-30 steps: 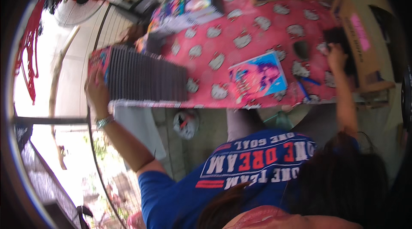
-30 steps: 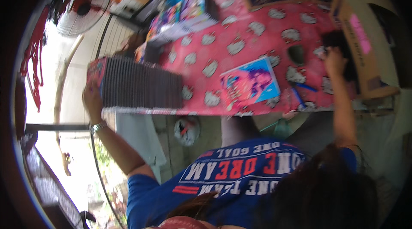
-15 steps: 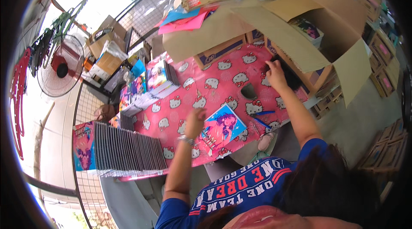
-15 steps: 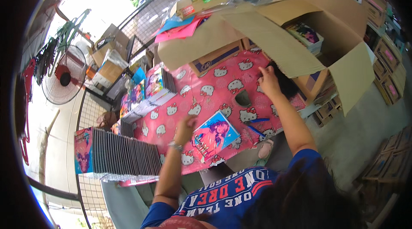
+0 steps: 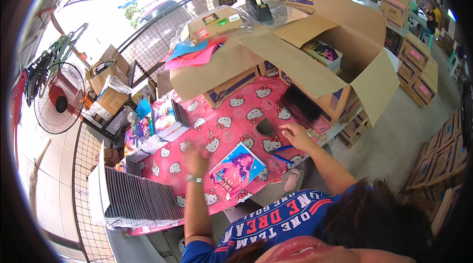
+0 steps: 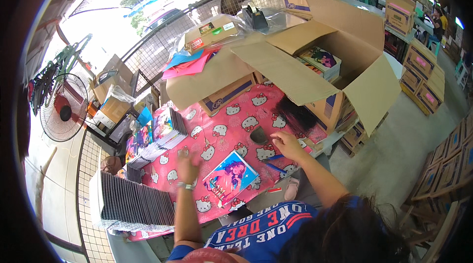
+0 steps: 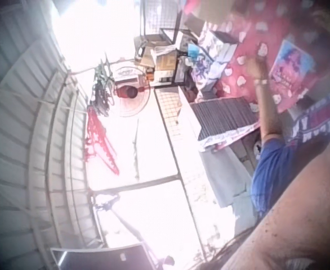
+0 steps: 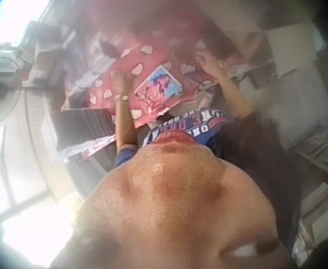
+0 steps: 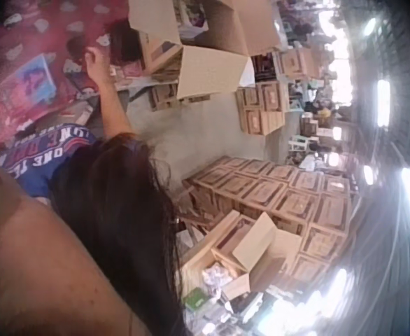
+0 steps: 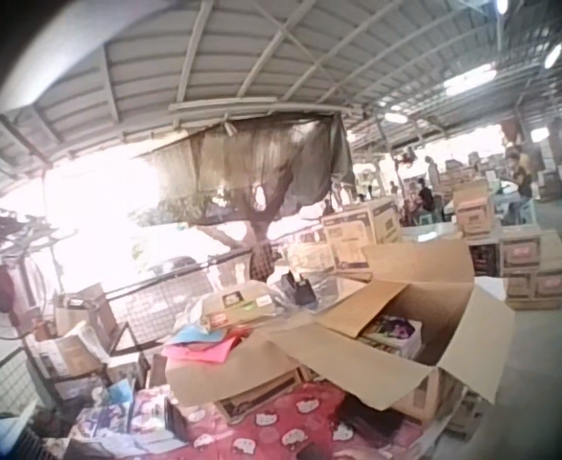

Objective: The person threads a plastic spiral coil through the holes of a stack of notebook pages and covers by hand. They move finished notebooks into a stack.

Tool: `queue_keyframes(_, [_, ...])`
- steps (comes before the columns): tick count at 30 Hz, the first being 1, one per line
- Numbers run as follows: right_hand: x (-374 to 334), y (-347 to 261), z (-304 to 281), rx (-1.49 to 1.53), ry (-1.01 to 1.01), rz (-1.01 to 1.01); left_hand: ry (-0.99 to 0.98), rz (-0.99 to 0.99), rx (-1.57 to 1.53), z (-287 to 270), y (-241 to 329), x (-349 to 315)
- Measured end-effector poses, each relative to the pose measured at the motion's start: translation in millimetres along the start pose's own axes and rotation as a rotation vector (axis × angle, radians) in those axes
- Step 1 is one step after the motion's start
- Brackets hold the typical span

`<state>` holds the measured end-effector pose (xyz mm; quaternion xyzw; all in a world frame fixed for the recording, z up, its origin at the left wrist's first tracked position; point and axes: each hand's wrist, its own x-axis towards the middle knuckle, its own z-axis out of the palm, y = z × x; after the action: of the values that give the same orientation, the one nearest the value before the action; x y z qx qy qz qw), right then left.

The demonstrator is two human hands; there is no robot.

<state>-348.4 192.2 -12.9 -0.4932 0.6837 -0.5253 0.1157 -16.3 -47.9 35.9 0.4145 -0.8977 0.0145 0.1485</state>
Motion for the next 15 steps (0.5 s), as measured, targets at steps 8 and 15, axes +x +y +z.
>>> queue_keyframes(8, [38.1,-49.1,2.1,0.141,0.018,-0.032,0.157,-0.659,0.305,-165.7,-161.8,-19.9])
queue_keyframes(15, [40.3,-50.3,-11.5,0.102,0.017,-0.065,0.616,-0.242,0.612,-268.8,-168.8,-25.4])
